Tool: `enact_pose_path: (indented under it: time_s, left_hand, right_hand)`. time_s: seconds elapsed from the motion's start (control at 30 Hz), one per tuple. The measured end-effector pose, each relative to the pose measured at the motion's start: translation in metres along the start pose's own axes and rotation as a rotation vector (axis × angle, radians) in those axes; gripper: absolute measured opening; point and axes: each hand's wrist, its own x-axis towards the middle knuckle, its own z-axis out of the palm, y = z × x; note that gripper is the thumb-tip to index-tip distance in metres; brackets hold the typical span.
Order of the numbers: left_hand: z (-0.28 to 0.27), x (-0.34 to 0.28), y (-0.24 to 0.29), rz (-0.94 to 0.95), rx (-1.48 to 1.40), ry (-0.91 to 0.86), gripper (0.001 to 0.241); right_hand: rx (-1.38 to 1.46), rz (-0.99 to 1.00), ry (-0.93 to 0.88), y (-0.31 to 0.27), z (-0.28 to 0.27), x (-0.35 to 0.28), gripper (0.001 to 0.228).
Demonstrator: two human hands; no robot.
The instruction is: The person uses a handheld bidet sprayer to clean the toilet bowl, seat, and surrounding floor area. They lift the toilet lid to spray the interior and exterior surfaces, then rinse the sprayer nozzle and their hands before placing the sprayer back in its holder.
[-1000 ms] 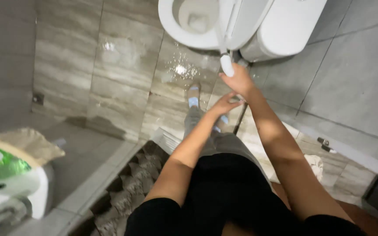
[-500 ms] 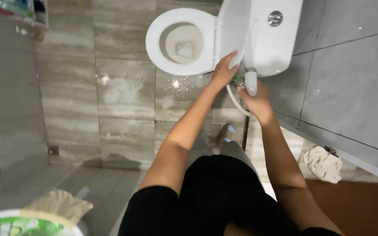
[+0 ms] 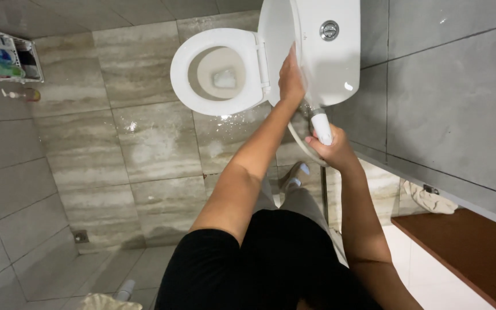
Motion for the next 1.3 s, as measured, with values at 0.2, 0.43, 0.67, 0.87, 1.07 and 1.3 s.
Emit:
enact_pose_path:
  time_s: [0.2, 0.43, 0.67, 0.87, 1.07, 1.3]
  left_hand:
    - [-0.029, -0.009, 0.008, -0.056, -0.095, 0.074, 0.064]
    - [-0.062, 0.001, -0.057, -0.058, -0.014, 0.256, 0.060]
    - [-0.133, 0.007, -0.102, -0.138, 0.007, 0.512, 0.070]
    - [-0.144, 0.007, -0.126, -0.146, -0.093, 0.528, 0.077]
    - [-0.099, -0.005, -0.089, -0.001, -0.063, 0.431, 0.069]
    - [-0.075, -0.024, 0.018, -0.092, 0.114, 0.156, 0.070]
  right_hand:
    - [0.013, 0.130, 0.001, 0.020, -0.002, 0.014, 0.021]
    - [0.256, 0.187, 0.362, 0.049, -0.005, 0.028, 0.021]
    - [-0.052, -0.212, -0.165, 0.086, 0.017, 0.053, 0.021]
    - [0.156, 0.049, 0.071, 0.092, -0.018, 0.061, 0.015]
    - [0.149, 0.095, 0.040, 0.058, -0.033, 0.043, 0.018]
    - [0.393, -0.047, 0.099, 0.033, -0.045, 0.059, 0.016]
